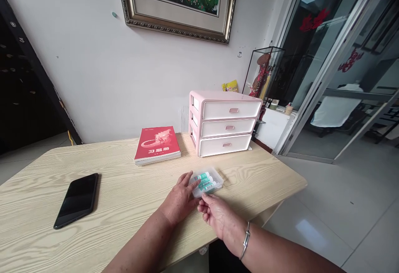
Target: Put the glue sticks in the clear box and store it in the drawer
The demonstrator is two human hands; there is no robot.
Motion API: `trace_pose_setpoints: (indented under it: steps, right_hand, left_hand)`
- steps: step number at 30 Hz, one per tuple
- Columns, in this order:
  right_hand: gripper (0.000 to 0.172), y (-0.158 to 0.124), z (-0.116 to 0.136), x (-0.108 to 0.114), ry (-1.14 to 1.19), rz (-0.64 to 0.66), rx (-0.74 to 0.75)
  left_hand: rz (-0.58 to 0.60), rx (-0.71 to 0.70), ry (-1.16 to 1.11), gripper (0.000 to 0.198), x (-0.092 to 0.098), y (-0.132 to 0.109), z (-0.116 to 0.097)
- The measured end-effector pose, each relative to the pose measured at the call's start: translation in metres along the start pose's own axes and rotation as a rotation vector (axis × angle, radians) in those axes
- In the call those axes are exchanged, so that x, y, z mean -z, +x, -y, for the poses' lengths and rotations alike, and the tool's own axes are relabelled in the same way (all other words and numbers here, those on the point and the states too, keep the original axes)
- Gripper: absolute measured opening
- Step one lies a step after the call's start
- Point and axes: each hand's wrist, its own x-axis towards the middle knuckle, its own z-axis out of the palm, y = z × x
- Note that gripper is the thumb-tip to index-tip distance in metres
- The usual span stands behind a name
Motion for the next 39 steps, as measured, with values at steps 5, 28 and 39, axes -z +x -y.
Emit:
trace_pose_setpoints:
  steps: [5, 28, 39]
  right_hand:
    - [0.019, -0.002, -0.008, -0.005, -0.015, -0.006, 0.069]
    - [0.030, 0.021, 0.016, 0.078, -1.051, 0.059, 1.210]
    - [0.030, 0.011, 0.042, 0.058, -1.465, 0.158, 1.261]
  left_hand:
    - [-0.010, -0.007, 0.010, 0.057, -0.001, 0.000, 0.000]
    - [-0.142, 0.168, -0.347, 0.045, -0.005, 0.008, 0.011]
    - [-0.189, 0.554, -0.755, 0.059, 0.006, 0.043, 0.018]
